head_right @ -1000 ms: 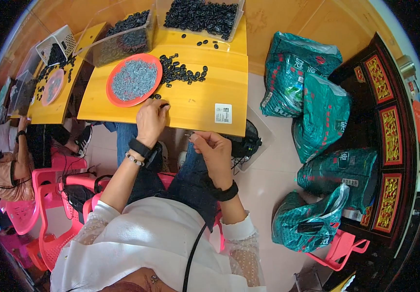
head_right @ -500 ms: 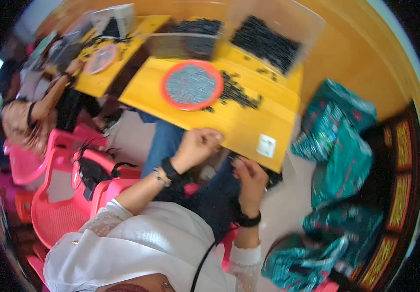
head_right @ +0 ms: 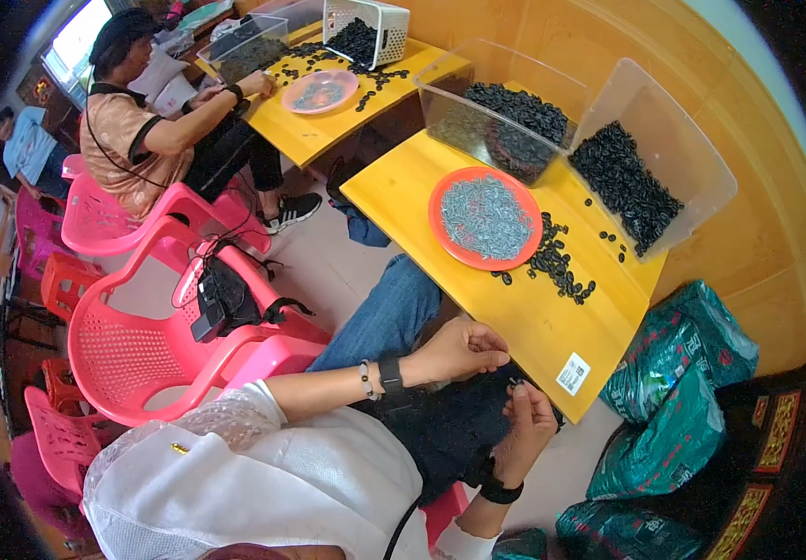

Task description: Picking up small black components one by one to inspect or sort them at a workstation.

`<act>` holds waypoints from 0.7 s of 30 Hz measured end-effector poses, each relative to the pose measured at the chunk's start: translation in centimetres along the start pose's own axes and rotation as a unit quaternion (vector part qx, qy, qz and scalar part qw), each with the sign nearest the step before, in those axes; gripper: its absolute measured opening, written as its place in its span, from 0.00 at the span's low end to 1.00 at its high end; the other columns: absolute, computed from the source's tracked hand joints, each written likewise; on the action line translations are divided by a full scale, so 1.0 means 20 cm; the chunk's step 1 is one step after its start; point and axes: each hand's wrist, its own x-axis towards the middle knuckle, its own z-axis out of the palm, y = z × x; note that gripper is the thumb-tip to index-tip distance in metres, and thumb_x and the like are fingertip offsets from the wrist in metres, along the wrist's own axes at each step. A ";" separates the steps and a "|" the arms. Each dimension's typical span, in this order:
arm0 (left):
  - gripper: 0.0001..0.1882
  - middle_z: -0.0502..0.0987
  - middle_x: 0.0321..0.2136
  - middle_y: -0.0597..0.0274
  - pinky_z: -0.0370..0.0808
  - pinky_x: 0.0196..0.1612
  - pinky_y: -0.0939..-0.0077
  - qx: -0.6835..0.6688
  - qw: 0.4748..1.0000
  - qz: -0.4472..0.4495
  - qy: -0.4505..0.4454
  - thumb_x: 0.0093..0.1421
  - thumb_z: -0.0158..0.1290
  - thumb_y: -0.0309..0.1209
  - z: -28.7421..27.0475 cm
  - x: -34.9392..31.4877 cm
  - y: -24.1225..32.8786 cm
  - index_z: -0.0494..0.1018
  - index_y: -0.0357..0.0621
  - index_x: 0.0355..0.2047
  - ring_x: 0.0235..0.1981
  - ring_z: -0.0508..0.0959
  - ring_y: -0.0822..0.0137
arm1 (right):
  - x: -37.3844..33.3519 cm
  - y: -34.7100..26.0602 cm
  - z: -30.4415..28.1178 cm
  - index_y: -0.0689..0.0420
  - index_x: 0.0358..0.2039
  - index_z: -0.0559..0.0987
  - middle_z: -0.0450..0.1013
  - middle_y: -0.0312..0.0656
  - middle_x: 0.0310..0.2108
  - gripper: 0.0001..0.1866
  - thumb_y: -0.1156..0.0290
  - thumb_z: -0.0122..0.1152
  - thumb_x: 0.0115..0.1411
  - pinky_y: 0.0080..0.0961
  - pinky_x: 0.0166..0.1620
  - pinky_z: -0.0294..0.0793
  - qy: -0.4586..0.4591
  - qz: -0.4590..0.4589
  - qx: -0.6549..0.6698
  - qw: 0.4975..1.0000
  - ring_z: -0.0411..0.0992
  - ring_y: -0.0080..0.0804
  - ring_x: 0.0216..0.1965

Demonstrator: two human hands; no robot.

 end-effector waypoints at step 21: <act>0.18 0.72 0.30 0.67 0.65 0.32 0.87 0.205 0.953 0.221 -0.006 0.44 0.62 0.19 0.06 -0.11 0.12 0.77 0.38 0.38 0.28 0.67 0.78 | -0.01 -0.11 0.02 0.62 0.34 0.78 0.75 0.35 0.25 0.08 0.71 0.60 0.55 0.11 0.29 0.66 -0.055 -0.029 0.066 0.996 0.68 0.14 0.24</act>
